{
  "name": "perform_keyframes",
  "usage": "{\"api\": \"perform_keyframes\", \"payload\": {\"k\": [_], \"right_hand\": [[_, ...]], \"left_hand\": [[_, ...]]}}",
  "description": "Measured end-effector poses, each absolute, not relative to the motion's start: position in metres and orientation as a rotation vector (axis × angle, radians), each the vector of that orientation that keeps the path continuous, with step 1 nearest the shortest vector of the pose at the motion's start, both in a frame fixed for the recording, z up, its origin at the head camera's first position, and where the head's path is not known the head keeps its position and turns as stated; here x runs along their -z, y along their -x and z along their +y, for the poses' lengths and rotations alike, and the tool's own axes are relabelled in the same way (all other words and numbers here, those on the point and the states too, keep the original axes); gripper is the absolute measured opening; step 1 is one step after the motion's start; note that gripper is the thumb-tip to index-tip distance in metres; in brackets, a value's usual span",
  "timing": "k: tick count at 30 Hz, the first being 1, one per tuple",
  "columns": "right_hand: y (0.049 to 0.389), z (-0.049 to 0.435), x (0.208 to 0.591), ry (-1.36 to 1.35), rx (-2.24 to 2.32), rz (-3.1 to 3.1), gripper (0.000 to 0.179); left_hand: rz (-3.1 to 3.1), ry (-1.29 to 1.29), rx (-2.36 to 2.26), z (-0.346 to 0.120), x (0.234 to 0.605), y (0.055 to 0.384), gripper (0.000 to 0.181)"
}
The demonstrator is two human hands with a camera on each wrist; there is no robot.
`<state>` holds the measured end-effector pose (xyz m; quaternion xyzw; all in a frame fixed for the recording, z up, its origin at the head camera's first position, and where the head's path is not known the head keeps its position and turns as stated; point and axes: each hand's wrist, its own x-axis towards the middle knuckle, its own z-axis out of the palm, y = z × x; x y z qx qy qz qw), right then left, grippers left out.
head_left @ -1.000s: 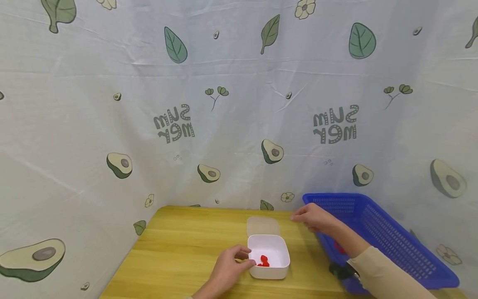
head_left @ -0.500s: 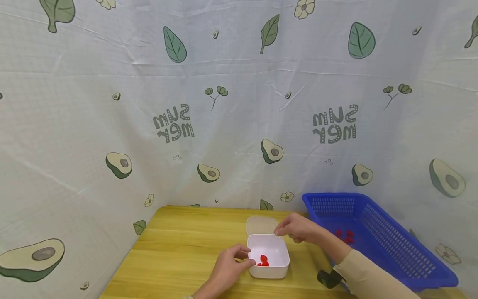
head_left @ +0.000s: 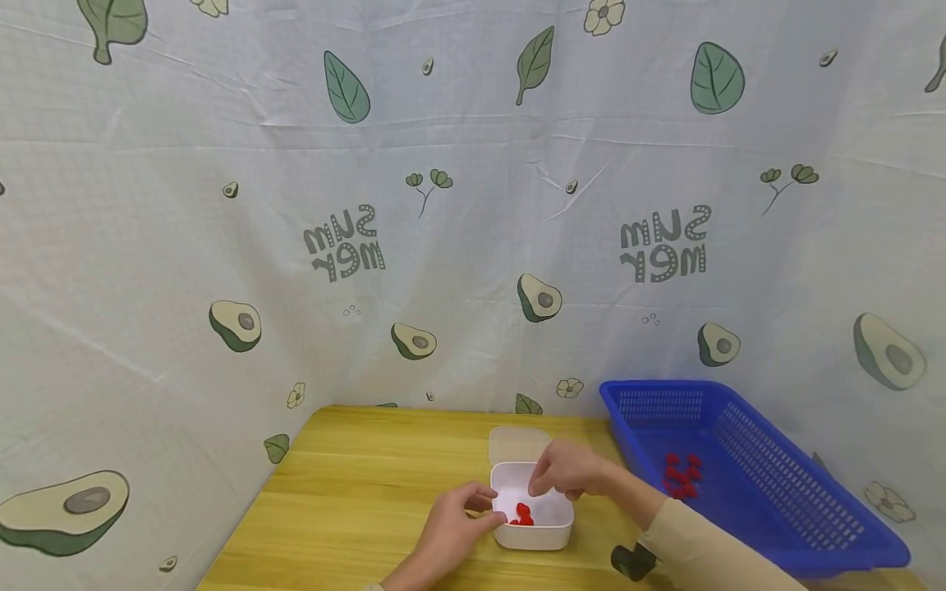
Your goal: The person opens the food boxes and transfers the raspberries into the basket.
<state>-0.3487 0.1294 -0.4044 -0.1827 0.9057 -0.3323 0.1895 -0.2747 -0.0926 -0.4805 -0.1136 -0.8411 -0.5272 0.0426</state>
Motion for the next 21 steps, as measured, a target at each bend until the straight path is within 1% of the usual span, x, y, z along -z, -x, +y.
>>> {"api": "perform_keyframes", "payload": {"k": [8, 13, 21], "right_hand": [[0.345, 0.116, 0.41, 0.542, 0.819, 2.527, 0.004], [0.343, 0.11, 0.412, 0.601, 0.738, 2.513, 0.009], [0.343, 0.103, 0.414, 0.62, 0.631, 2.581, 0.017]], "left_hand": [[-2.581, 0.342, 1.607, -0.093, 0.481, 0.276, 0.03], [-2.563, 0.36, 1.609, -0.093, 0.482, 0.276, 0.028], [-2.553, 0.359, 1.619, -0.091, 0.482, 0.275, 0.028]]}}
